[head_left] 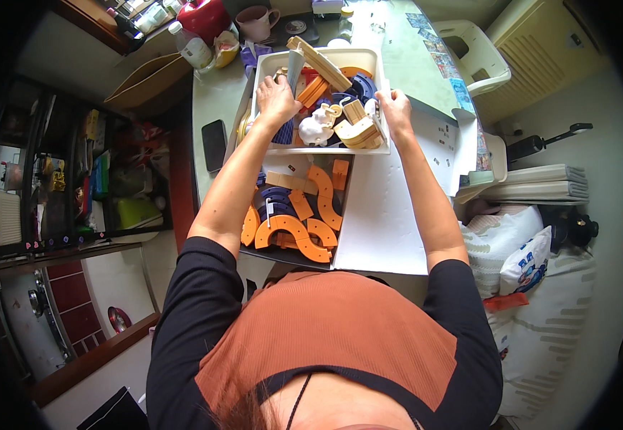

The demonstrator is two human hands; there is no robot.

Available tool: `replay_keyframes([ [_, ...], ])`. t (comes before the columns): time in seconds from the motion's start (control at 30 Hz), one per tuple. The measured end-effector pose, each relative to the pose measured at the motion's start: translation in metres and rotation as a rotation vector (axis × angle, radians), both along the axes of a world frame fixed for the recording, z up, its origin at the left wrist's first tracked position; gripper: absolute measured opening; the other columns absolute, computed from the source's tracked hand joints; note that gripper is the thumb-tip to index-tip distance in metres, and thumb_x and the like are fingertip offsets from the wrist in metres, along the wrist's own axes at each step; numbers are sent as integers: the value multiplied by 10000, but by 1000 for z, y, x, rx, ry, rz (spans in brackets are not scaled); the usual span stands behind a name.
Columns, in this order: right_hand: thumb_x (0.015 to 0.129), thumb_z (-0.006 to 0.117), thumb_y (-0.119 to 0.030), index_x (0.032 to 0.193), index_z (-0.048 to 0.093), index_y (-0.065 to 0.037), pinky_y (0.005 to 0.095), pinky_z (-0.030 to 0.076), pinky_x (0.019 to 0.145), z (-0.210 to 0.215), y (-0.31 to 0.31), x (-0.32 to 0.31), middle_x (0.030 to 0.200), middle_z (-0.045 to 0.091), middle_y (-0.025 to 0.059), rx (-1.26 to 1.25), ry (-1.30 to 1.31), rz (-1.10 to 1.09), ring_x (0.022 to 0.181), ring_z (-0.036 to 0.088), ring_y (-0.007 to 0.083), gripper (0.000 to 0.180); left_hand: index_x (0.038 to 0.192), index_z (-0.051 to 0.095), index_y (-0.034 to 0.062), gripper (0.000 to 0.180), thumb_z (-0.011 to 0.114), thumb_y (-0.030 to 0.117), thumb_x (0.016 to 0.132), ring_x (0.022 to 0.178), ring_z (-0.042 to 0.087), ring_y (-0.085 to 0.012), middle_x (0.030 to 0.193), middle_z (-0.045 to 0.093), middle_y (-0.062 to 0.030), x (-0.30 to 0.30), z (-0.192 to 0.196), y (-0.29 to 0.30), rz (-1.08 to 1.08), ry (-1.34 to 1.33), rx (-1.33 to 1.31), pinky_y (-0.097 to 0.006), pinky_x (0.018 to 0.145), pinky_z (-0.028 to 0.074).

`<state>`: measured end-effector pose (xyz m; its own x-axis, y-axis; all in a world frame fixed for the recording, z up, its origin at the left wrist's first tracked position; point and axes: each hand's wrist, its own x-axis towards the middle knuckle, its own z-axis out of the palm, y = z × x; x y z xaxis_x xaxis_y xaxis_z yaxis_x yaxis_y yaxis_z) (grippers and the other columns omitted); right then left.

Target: The person assembles a toy train track on a table using blue and orange curved track pieces, straight wooden blocks, and a small white support. They retrieve additional orange track pieces from a nearby shelf and place them on the table, then continue arranging and connecting the pieces into a layout.

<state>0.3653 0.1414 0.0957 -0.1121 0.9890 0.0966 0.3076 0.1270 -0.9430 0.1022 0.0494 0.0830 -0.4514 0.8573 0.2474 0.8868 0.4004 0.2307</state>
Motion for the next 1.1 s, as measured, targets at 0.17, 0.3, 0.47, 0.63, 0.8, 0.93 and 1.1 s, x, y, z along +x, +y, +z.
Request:
replay_keyframes([
  [0.17, 835, 749, -317, 906, 683, 4, 342, 536, 787, -10, 7, -4, 883, 744, 133, -4, -5, -33, 817, 700, 208, 335, 1432, 459, -16, 1011, 839, 507, 654, 1317, 507, -425, 1371, 541, -301, -25, 17, 18, -91, -101, -260, -455, 1117, 379],
  [0.3, 837, 769, -363, 991, 665, 13, 350, 532, 814, -7, 8, -5, 935, 732, 146, 27, -79, 0, 881, 695, 229, 419, 1418, 495, -3, 932, 798, 460, 668, 1328, 499, -415, 1384, 542, -265, -26, 33, 21, -24, -126, -306, -450, 1105, 388],
  [0.47, 878, 751, -364, 1162, 595, 11, 388, 539, 886, 28, -25, 0, 1115, 677, 180, 328, -236, -71, 1000, 678, 288, 496, 1387, 539, -13, 820, 751, 407, 715, 1332, 485, -404, 1403, 517, -239, -22, 51, 14, 16, -72, -275, -471, 1092, 388],
  [0.63, 875, 733, -291, 1211, 604, -55, 415, 469, 1022, 64, -90, -12, 1229, 627, 144, 593, -524, 14, 1160, 598, 301, 430, 1345, 604, 18, 735, 729, 401, 730, 1311, 499, -409, 1398, 528, -230, -47, 74, 14, -5, -131, -266, -478, 1059, 398],
  [0.8, 793, 711, -167, 1238, 641, -137, 436, 416, 1022, 66, -127, -52, 1242, 628, 91, 873, -771, 309, 1226, 542, 289, 452, 954, 780, 13, 457, 725, 342, 640, 830, 736, -250, 880, 748, -158, -104, 86, 22, -365, -457, -228, -343, 755, 544],
  [0.93, 790, 662, -105, 1269, 633, -142, 457, 396, 1041, 52, -128, -83, 1260, 615, 93, 793, -1017, 467, 1258, 514, 302, 481, 770, 675, 5, 368, 693, 348, 639, 619, 616, -163, 704, 630, -75, -165, 89, 13, -472, -542, -188, -303, 591, 510],
  [1.1, 794, 624, -107, 1314, 583, -95, 444, 415, 1054, 40, -114, -101, 1265, 612, 154, 697, -1041, 528, 1204, 537, 329, 522, 883, 645, 32, 366, 721, 372, 770, 599, 599, -111, 740, 601, -45, -238, 88, -41, -590, -1001, -30, -261, 604, 527],
])
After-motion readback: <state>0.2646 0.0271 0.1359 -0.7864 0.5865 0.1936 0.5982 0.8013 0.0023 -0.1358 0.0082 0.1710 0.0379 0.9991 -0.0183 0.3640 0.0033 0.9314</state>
